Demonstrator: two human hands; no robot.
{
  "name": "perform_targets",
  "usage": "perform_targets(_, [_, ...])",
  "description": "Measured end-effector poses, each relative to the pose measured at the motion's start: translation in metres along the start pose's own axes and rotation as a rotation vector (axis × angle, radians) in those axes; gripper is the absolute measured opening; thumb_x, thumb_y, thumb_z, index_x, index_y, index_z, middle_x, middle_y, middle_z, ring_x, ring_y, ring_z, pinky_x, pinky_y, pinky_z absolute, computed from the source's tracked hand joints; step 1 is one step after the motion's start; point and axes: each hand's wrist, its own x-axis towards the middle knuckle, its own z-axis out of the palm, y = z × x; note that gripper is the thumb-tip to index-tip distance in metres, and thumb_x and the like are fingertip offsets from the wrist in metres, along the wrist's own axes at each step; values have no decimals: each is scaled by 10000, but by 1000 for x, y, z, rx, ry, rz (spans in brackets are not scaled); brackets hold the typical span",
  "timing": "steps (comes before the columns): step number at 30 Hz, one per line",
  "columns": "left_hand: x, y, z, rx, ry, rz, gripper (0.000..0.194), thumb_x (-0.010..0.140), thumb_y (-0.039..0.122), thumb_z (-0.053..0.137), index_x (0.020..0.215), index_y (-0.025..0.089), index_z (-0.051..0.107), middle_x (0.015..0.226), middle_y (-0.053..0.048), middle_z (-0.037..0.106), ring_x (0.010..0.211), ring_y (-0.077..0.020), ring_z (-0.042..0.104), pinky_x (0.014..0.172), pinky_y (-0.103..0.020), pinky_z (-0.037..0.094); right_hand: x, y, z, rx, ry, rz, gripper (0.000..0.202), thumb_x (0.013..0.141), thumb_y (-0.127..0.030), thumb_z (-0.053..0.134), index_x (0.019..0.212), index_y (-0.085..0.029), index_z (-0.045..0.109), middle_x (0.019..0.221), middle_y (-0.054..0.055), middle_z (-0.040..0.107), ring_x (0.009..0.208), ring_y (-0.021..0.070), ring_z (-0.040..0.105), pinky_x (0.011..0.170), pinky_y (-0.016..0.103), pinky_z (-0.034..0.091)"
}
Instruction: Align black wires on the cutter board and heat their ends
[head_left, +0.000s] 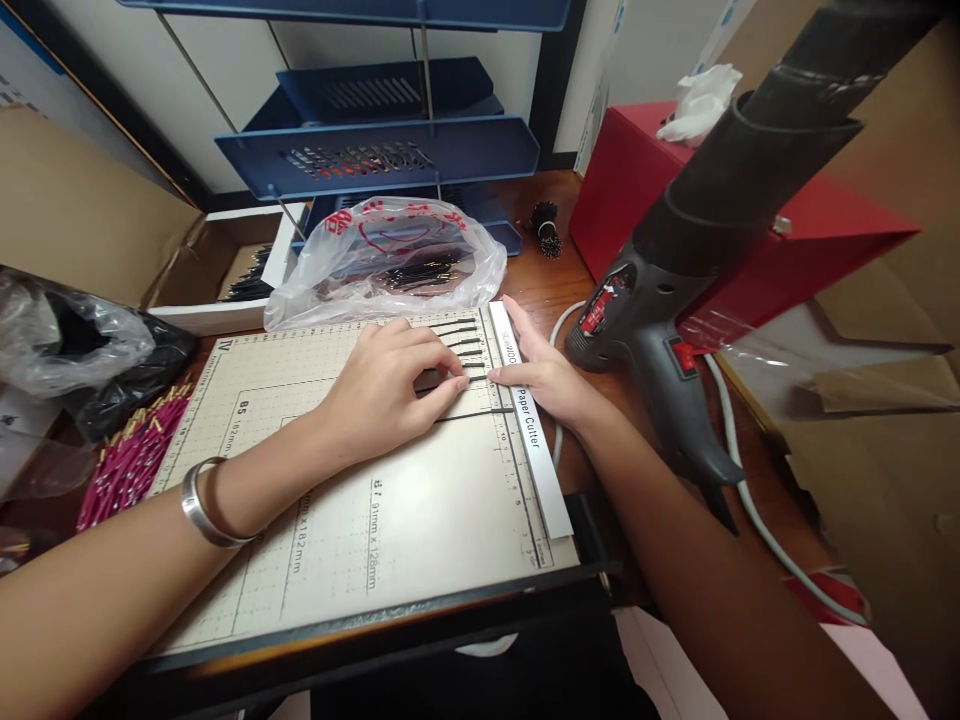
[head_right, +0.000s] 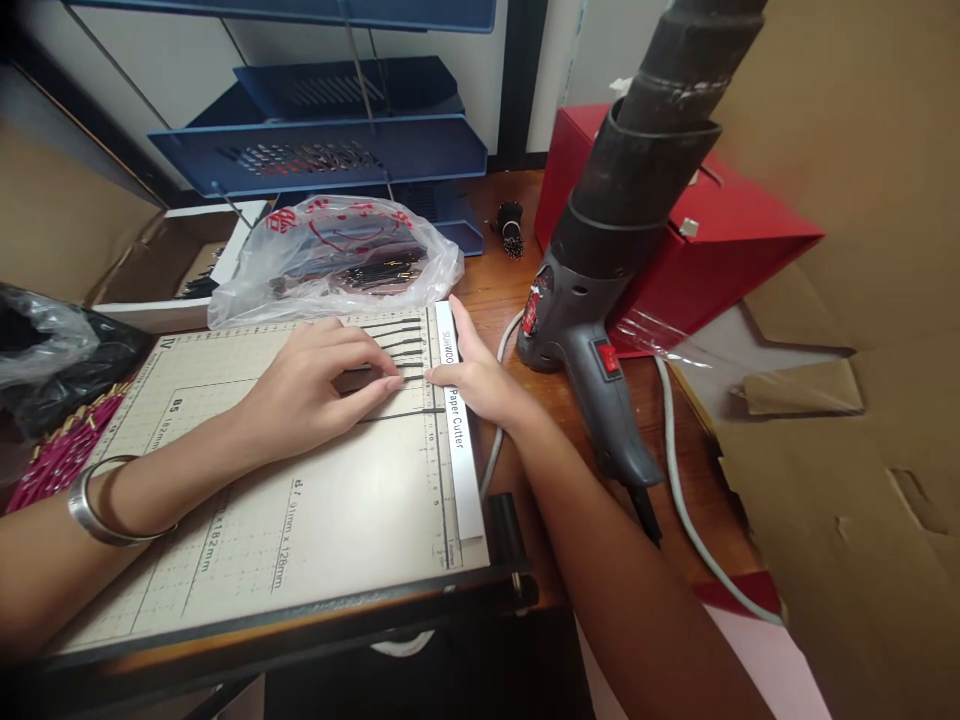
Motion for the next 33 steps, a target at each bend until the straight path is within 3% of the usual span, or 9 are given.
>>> perform_targets(6, [1, 2, -3, 28, -12, -11, 245, 998, 384, 641, 912, 219, 801, 951, -52, 817, 913, -267, 657, 876, -442, 417, 0, 0, 2, 62, 9, 26, 1325, 664, -274, 801, 1803, -214, 126, 1847, 95, 322, 1719, 354, 321, 1471, 553, 169])
perform_targets(17, [2, 3, -5, 62, -25, -14, 245, 991, 375, 623, 895, 228, 794, 929, -44, 816, 903, -258, 662, 873, -429, 419, 1, -1, 3, 72, 17, 30, 1314, 652, -271, 805, 1795, -247, 158, 1840, 81, 338, 1694, 361, 365, 1462, 564, 203])
perform_targets(22, [2, 3, -5, 47, -20, -15, 253, 994, 373, 618, 898, 224, 799, 936, -48, 820, 901, -253, 653, 879, -430, 421, 1, -3, 4, 52, 24, 15, 1346, 631, -296, 803, 1793, -164, 136, 1843, 121, 324, 1711, 351, 328, 1469, 512, 193])
perform_targets(25, [3, 3, -6, 47, -21, -5, 240, 992, 373, 631, 899, 226, 797, 934, -47, 820, 898, -253, 656, 870, -427, 424, 2, -3, 4, 72, 24, 26, 1347, 634, -300, 799, 1796, -182, 128, 1848, 113, 318, 1698, 348, 357, 1465, 510, 213])
perform_targets(33, [3, 1, -5, 34, -15, 7, 214, 990, 357, 652, 895, 227, 793, 929, -46, 821, 888, -247, 654, 867, -421, 427, 3, 2, 4, 101, 41, 15, 1221, 670, -294, 783, 1763, -225, 244, 1765, 90, 463, 1621, 345, 474, 1435, 509, 316])
